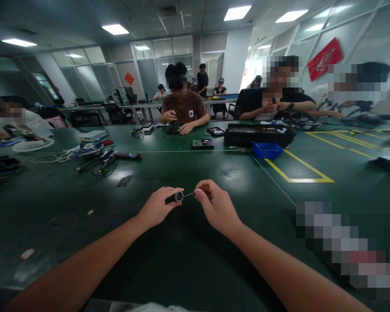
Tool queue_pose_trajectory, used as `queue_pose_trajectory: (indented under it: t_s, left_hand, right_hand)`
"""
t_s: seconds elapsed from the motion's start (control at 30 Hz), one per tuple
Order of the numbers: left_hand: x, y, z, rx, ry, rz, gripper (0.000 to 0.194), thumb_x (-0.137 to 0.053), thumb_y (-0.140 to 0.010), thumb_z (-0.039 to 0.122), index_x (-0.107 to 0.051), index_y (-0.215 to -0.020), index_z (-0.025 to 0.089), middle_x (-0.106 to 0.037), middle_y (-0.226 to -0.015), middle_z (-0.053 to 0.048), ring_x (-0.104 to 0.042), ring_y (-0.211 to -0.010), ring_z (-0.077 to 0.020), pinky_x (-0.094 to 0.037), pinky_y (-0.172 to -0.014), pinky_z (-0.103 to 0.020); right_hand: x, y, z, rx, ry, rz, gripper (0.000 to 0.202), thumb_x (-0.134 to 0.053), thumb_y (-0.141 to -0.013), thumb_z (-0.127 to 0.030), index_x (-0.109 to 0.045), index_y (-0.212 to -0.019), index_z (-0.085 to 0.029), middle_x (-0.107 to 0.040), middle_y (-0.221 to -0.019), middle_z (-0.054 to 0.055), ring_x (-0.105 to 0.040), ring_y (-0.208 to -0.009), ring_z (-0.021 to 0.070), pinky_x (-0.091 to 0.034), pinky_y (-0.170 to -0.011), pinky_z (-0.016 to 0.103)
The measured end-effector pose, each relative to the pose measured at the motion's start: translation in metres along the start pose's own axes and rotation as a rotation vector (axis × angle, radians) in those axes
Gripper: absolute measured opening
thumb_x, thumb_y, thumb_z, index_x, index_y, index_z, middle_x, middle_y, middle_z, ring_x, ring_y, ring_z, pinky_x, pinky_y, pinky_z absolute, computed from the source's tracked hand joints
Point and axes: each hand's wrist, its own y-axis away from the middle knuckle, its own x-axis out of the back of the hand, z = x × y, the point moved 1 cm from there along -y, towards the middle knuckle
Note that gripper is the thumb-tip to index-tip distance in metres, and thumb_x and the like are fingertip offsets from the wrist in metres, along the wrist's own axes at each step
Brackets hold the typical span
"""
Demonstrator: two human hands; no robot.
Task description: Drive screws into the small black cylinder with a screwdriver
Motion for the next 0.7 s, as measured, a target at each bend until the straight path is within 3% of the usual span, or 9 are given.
queue_pose_trajectory:
  t_s: [0.7]
  left_hand:
    - [-0.0006, -0.0008, -0.002, 0.001, 0.021, 0.03, 0.041, -0.069, -0.087, 0.023, -0.063, -0.127, 0.027, -0.068, -0.12, -0.003, -0.058, -0.113, -0.0227, -0.043, -0.099, -0.038]
  right_hand:
    - [-0.0034, 0.0002, 0.003, -0.033, -0.074, 0.021, 0.02, -0.05, -0.096, -0.04, -0.058, -0.101, -0.023, -0.071, -0.089, 0.004, -0.069, -0.086, 0.0212, -0.053, -0.078, 0.037]
